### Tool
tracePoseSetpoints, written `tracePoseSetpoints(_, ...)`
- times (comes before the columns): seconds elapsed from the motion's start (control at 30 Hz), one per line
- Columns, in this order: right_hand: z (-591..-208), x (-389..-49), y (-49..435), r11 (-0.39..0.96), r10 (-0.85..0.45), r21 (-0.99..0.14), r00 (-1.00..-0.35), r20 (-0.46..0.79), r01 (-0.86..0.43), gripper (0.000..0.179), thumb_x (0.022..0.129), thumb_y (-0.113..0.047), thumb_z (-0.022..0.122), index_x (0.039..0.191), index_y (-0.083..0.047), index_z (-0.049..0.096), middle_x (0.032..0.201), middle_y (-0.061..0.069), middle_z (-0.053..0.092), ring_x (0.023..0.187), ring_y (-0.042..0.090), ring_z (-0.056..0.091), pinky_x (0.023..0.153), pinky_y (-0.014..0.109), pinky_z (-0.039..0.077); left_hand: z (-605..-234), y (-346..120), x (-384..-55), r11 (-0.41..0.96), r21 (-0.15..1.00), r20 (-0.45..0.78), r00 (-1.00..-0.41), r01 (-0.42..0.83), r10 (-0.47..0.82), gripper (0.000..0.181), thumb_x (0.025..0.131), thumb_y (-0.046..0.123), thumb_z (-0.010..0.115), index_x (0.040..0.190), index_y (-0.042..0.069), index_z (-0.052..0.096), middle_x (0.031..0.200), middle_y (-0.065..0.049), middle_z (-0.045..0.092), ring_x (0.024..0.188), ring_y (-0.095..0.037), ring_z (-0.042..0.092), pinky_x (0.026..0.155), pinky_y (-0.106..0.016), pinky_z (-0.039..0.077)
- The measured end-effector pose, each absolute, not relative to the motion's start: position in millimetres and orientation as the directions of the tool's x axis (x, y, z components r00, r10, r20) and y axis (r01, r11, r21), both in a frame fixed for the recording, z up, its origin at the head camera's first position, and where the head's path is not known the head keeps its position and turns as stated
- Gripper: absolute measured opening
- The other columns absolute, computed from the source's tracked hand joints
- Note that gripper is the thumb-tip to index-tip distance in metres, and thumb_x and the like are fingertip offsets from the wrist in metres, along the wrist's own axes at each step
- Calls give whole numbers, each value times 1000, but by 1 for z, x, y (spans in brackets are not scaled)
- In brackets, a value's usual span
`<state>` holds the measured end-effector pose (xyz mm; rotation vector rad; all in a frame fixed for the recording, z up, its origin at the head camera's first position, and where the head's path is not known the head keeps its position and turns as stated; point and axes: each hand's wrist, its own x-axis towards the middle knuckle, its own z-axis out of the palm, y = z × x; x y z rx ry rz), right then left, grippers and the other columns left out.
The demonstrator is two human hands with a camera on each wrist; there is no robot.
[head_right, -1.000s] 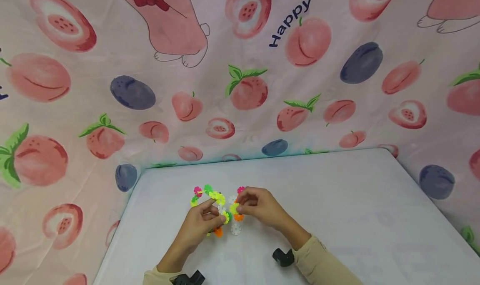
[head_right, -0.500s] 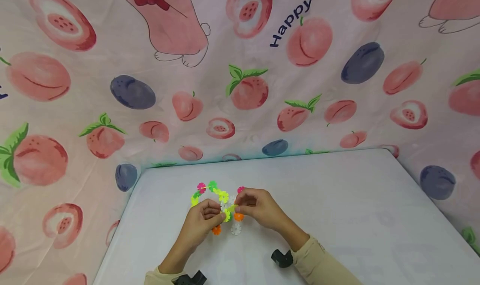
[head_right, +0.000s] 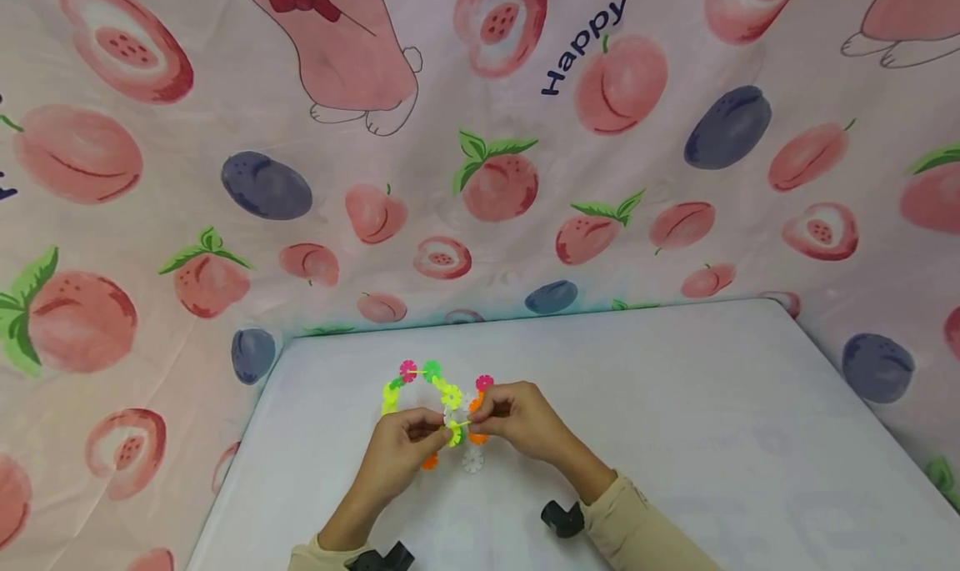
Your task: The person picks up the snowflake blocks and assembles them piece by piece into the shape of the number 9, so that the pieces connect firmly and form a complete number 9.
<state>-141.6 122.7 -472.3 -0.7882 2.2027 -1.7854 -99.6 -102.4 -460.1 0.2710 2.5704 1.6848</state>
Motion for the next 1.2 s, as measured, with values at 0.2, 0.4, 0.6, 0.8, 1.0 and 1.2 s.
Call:
tracePoseSetpoints(0.2, -476, -143, 124, 129, -518, -953, -838, 171, -275, 13, 84, -3, 81, 77, -7, 70, 86, 12, 75, 79, 14, 69, 74, 29, 61, -457, -100, -102, 406, 906, 42, -978, 123, 203, 10, 91, 13, 75, 97, 6, 79, 94, -2, 77, 84, -10, 71, 74, -22, 59)
tracePoseSetpoints(0.4, -477, -144, 126, 146, -526, -950, -835, 162, -277, 17, 84, -2, 81, 76, -8, 68, 85, 12, 74, 80, 14, 69, 74, 28, 60, -456, -99, -102, 422, 899, 5, -967, 115, 253, 10, 91, 15, 75, 97, 7, 80, 94, -1, 77, 84, -10, 69, 71, -23, 58)
tracePoseSetpoints(0.6, -482, -147, 134, 133, -511, -946, -838, 191, -296, 12, 86, -8, 81, 81, -12, 70, 85, 6, 71, 82, 15, 67, 76, 31, 60, -457, -100, -99, 463, 865, 29, -941, 192, 336, 28, 90, 19, 78, 116, 9, 76, 110, 1, 76, 104, -15, 70, 93, -40, 58)
tracePoseSetpoints(0.8, -478, -147, 138, 94, -530, -957, -828, 185, -274, 9, 90, -11, 78, 88, -8, 69, 91, 9, 68, 87, 18, 66, 79, 32, 61, -455, -99, -95, 514, 795, 144, -923, 322, 356, 33, 86, 14, 81, 119, 12, 75, 110, 4, 77, 100, -10, 72, 90, -37, 58)
tracePoseSetpoints(1.0, -471, -146, 135, 85, -524, -960, -831, 186, -268, 13, 88, -11, 79, 85, -9, 67, 89, 11, 68, 85, 17, 65, 77, 32, 60, -451, -97, -92, 524, 754, 251, -911, 397, 328, 28, 83, 8, 84, 109, 11, 74, 102, 2, 79, 92, -10, 72, 70, -22, 55)
tracePoseSetpoints(1.2, -475, -148, 138, 68, -541, -959, -818, 196, -275, 10, 90, -10, 77, 87, -8, 68, 89, 11, 68, 84, 16, 65, 76, 33, 60, -449, -98, -91, 538, 732, 259, -901, 418, 347, 28, 82, 8, 84, 108, 11, 75, 98, 1, 79, 88, -6, 70, 65, -18, 52)
